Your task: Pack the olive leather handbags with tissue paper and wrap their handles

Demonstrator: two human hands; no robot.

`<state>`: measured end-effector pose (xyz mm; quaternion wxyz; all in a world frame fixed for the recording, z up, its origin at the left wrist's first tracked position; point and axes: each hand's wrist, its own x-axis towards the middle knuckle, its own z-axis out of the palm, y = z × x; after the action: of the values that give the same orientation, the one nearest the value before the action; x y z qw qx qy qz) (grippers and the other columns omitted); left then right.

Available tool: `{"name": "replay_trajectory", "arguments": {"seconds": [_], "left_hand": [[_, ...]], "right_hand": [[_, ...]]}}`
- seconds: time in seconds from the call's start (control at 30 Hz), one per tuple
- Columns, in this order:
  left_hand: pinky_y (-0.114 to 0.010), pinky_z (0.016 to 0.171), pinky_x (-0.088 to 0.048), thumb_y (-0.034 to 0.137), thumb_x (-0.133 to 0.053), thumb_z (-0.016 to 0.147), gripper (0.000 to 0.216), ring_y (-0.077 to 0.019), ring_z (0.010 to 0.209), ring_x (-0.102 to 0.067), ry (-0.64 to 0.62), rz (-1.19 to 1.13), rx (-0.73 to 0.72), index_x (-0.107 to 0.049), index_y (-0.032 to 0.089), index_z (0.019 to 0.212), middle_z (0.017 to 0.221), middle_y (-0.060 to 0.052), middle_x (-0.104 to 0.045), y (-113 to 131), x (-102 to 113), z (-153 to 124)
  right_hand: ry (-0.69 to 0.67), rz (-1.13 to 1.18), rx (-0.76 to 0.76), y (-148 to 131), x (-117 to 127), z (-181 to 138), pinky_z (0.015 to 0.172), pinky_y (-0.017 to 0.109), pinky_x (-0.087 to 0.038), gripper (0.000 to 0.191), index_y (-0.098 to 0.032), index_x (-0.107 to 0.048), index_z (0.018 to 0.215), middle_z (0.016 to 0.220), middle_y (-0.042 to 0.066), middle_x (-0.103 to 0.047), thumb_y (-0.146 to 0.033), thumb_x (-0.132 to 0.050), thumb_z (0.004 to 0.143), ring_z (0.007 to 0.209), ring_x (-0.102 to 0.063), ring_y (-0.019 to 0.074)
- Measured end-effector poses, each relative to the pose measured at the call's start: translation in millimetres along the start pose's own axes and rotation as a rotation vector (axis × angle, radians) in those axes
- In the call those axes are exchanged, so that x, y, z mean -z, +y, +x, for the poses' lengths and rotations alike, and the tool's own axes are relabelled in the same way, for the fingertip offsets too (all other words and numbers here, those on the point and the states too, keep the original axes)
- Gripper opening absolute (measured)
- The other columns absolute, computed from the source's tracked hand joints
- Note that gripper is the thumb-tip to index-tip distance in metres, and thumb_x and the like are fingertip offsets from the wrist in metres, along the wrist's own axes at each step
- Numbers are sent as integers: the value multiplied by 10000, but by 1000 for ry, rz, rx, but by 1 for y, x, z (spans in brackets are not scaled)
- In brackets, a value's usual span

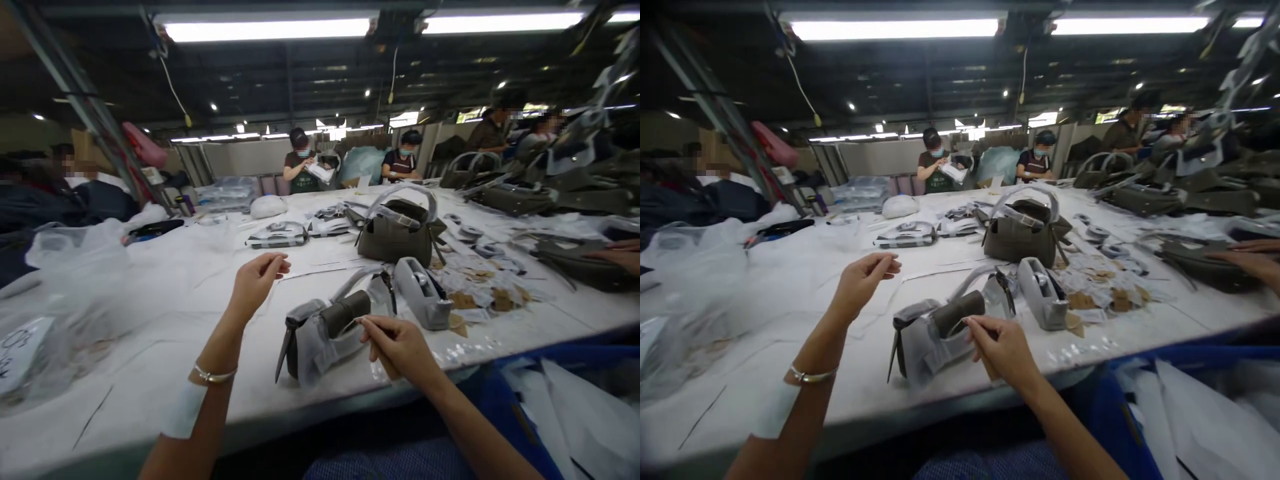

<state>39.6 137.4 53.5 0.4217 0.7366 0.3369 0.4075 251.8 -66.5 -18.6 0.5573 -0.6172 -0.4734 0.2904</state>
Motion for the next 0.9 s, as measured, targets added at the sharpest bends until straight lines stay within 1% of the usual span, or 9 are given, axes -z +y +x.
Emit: {"name": "replay_trajectory", "arguments": {"seconds": [0.03,0.1,0.17,0.2,0.33,0.5,0.67,0.8,0.9], "left_hand": [[-300,827,-516,605,-608,835,496,-200,936,-657,-13,21,72,-679,160,1042,989,-92,-713,-14,9,2],[-307,695,-512,665,-668,744,549,-227,808,-662,-135,44,202,-701,125,836,846,-113,-712,-39,17,0],[-314,591,-484,713,-687,689,602,-235,670,-642,-311,31,299,-694,111,711,711,-114,-689,-55,14,-9],[-313,580,-474,729,-667,700,618,-229,646,-631,-390,11,327,-697,111,708,692,-107,-682,-59,9,-15],[-273,628,-421,723,-520,833,617,-156,639,-535,-565,-115,284,-699,139,744,674,-31,-625,-57,-11,-30],[-265,636,-365,550,-732,760,429,-148,657,-471,-717,-280,223,-750,136,872,719,-25,-611,-39,-21,-27],[-335,813,-441,459,-742,779,350,-212,789,-578,-723,-447,105,-752,174,982,830,-46,-664,-18,-30,-30],[-320,757,-457,426,-772,749,368,-225,805,-615,-742,-407,102,-740,178,1020,853,-53,-687,-13,-34,-29],[-314,721,-466,408,-761,743,296,-219,763,-612,-665,-245,41,-762,160,905,762,-38,-674,-19,-32,-25]], "right_hand": [[-15,-46,20,-3,-6,6,473,265,-483,355,-201,-759,829,714,42,-731,-535,-641,858,466,-638,161],[-44,-105,64,-8,-19,16,490,268,-488,344,-210,-755,786,680,31,-726,-514,-621,876,465,-644,165],[-66,-124,98,-11,-30,24,483,258,-474,352,-213,-740,746,651,22,-717,-497,-596,896,459,-642,159],[-77,-127,107,-12,-34,28,475,252,-464,363,-213,-730,724,637,18,-711,-492,-585,904,453,-639,155],[-174,-119,61,-11,-47,38,417,224,-400,440,-192,-664,617,560,6,-659,-505,-558,908,415,-610,140],[-225,-96,12,-7,-58,42,372,200,-342,499,-176,-616,575,519,2,-607,-537,-523,907,391,-582,128],[-203,0,27,-17,-67,46,374,204,-388,450,-172,-643,611,548,14,-631,-513,-544,887,408,-598,141],[-226,78,6,-26,-70,50,378,205,-416,408,-169,-665,641,594,18,-659,-504,-581,857,420,-605,140],[-244,89,12,-25,-70,51,370,198,-398,417,-168,-642,621,563,8,-635,-509,-589,854,415,-598,137]]}}
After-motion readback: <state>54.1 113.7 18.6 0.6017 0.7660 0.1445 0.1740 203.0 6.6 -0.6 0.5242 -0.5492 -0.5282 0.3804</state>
